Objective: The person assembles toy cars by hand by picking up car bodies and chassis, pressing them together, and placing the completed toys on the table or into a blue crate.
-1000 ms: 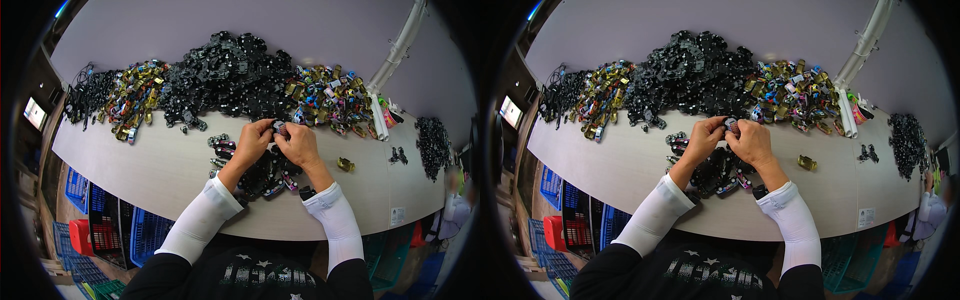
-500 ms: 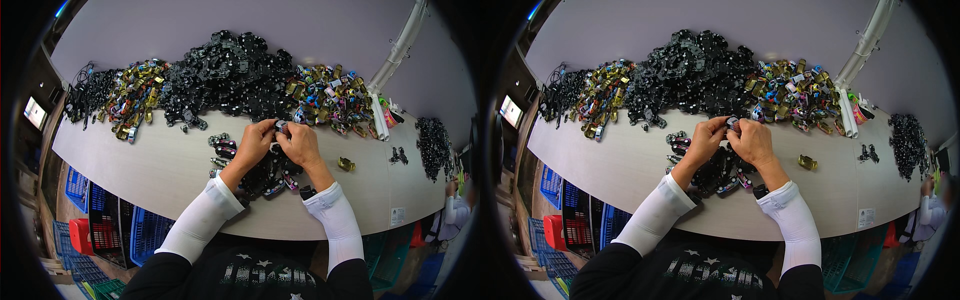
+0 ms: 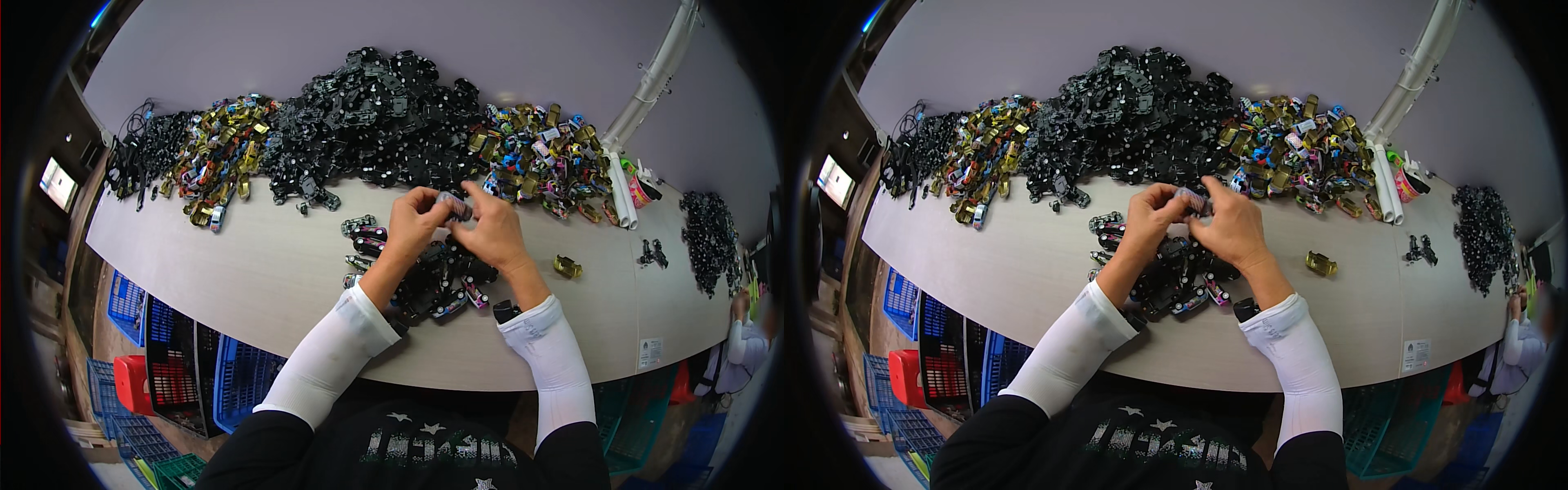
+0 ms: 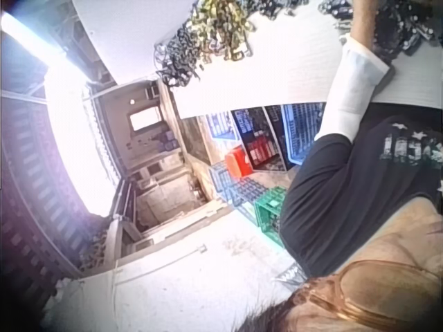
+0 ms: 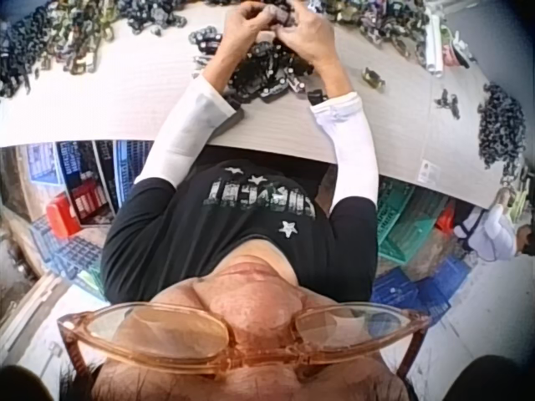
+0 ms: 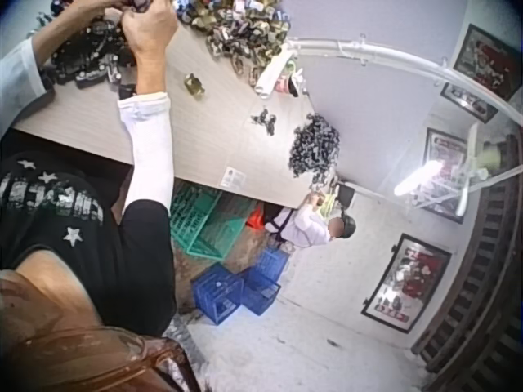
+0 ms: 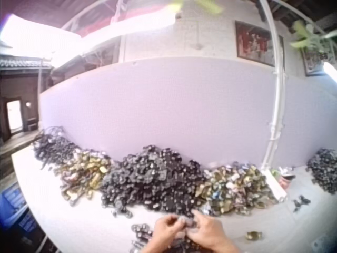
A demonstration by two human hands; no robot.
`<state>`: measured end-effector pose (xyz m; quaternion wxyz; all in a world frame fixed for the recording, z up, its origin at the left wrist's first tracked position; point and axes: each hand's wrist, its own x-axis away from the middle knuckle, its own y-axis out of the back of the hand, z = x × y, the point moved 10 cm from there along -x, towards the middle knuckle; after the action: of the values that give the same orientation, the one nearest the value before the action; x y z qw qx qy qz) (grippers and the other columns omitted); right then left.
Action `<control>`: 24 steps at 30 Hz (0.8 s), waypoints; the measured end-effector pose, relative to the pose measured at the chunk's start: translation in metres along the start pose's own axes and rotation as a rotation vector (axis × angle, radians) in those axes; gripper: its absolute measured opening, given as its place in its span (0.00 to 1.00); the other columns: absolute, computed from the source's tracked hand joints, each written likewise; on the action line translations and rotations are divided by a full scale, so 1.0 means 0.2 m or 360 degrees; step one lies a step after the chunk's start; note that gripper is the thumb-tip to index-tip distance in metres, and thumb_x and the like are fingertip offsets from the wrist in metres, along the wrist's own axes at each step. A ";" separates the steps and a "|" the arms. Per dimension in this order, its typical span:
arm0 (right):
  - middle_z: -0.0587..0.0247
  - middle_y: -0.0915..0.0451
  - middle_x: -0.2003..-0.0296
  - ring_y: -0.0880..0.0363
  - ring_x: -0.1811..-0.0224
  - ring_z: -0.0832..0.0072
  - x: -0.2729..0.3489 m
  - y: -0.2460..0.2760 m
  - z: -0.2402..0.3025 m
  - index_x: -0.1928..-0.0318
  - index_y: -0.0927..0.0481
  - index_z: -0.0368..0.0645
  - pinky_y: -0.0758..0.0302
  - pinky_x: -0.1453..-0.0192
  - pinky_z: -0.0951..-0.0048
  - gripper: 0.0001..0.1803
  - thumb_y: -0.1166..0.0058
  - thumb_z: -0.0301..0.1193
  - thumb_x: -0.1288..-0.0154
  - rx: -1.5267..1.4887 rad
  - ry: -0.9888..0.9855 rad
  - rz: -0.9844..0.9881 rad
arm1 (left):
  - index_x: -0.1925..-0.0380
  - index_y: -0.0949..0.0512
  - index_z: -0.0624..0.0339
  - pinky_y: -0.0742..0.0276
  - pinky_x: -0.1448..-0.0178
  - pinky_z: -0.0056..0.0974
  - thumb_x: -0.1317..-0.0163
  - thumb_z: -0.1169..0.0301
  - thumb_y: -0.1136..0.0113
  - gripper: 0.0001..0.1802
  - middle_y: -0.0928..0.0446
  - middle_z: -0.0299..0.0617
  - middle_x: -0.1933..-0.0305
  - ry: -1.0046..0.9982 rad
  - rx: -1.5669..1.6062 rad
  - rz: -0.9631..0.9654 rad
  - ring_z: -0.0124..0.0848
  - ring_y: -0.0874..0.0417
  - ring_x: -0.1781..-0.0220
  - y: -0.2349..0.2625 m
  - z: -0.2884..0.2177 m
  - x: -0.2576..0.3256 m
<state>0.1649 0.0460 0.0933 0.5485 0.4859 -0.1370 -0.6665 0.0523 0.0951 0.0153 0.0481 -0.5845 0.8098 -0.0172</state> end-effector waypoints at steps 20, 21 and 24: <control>0.50 0.18 0.70 0.19 0.77 0.68 0.01 0.00 0.00 0.49 0.25 0.33 0.24 0.72 0.71 0.23 0.35 0.27 0.46 -0.0548 -0.0114 -0.0104 | 0.56 0.23 0.66 0.16 0.58 0.34 0.32 0.71 0.47 0.10 0.21 0.40 0.59 -0.0006 0.0400 0.0180 0.26 0.19 0.60 -0.01 -0.06 0.01; 0.51 0.18 0.69 0.18 0.76 0.68 0.02 0.01 0.02 0.49 0.24 0.33 0.24 0.72 0.70 0.23 0.35 0.28 0.45 -0.0561 -0.0105 -0.0119 | 0.55 0.23 0.66 0.15 0.57 0.36 0.33 0.72 0.47 0.10 0.21 0.41 0.58 0.0042 0.0478 0.0157 0.26 0.19 0.60 0.00 -0.05 0.01; 0.53 0.17 0.68 0.18 0.74 0.68 0.02 0.02 0.03 0.49 0.23 0.34 0.24 0.72 0.70 0.22 0.36 0.28 0.45 -0.0530 -0.0036 -0.0181 | 0.54 0.24 0.65 0.14 0.57 0.38 0.34 0.73 0.46 0.11 0.21 0.40 0.58 0.0089 0.0771 0.0102 0.27 0.18 0.60 0.03 -0.02 0.01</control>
<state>0.1620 0.0394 0.0980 0.5813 0.3877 -0.0032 -0.7154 0.0466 0.0951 0.0187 0.1651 -0.5292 0.8012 -0.2255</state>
